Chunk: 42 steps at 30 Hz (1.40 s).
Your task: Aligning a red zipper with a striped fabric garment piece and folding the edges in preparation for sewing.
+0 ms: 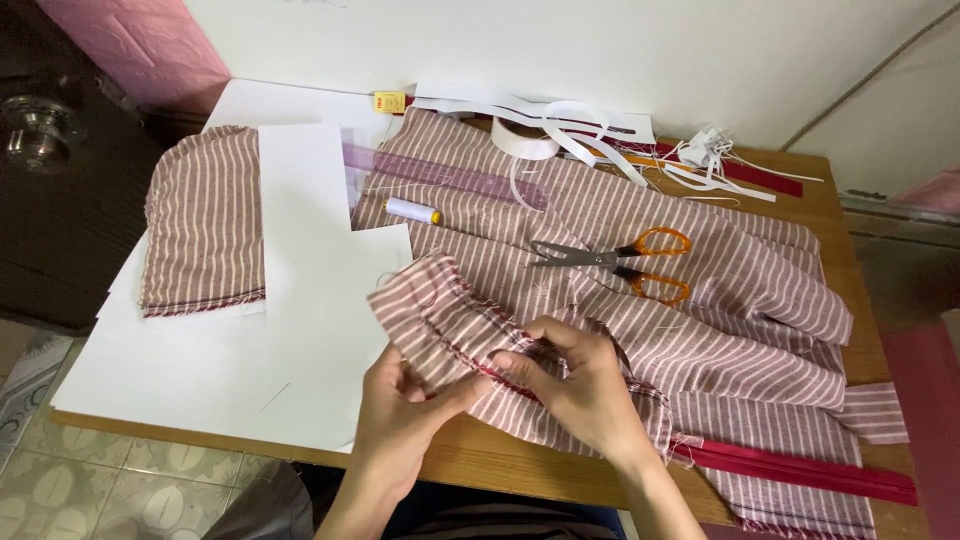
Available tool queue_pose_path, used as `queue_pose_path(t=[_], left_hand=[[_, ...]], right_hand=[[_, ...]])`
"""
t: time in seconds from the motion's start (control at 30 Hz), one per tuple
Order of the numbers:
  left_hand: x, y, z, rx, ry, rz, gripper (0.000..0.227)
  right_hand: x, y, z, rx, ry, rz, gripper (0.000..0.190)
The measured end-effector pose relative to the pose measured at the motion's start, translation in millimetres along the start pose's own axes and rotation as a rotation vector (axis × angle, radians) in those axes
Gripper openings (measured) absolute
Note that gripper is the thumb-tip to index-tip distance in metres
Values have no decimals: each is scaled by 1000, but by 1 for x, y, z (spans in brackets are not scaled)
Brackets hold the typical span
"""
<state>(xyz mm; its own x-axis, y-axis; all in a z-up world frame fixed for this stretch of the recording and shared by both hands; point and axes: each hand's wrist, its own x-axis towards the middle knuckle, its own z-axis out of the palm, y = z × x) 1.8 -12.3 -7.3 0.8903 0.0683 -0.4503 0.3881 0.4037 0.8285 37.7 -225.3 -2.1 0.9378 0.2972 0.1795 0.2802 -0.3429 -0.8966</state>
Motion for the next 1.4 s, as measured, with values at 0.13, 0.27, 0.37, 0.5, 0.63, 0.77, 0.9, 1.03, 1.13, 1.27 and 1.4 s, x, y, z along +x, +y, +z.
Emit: queue_pose_path(t=[0.13, 0.27, 0.37, 0.5, 0.63, 0.77, 0.9, 1.03, 1.13, 1.27, 1.4], left_hand=[[1, 0, 4, 50, 38, 59, 41], [-2, -1, 3, 136, -85, 148, 44], [-11, 16, 12, 127, -28, -6, 51], [-10, 13, 9, 127, -58, 48, 43], [-7, 5, 7, 187, -33, 167, 37], [-8, 3, 13, 136, 5, 290, 30], [-7, -3, 18, 183, 64, 381, 27], [-5, -10, 15, 207, 106, 396, 22], [-4, -5, 13, 124, 42, 301, 16], [-10, 16, 20, 26, 87, 29, 12], [0, 6, 17, 26, 178, 3, 30]], right_hand=[[-2, 9, 1, 43, -5, 21, 25], [-3, 8, -3, 198, -1, 75, 7], [-4, 5, -12, 156, -87, 57, 13], [-5, 11, -20, 221, -83, 94, 35], [-5, 5, -24, 170, -66, 164, 18], [0, -9, -23, 199, -91, 232, 24], [-2, 7, -20, 337, -145, 110, 32], [0, 4, -16, 439, -174, 153, 19], [-1, 9, -15, 355, -128, 185, 20], [-1, 2, -10, 192, -35, 197, 29], [0, 1, -5, 142, -25, 155, 22]])
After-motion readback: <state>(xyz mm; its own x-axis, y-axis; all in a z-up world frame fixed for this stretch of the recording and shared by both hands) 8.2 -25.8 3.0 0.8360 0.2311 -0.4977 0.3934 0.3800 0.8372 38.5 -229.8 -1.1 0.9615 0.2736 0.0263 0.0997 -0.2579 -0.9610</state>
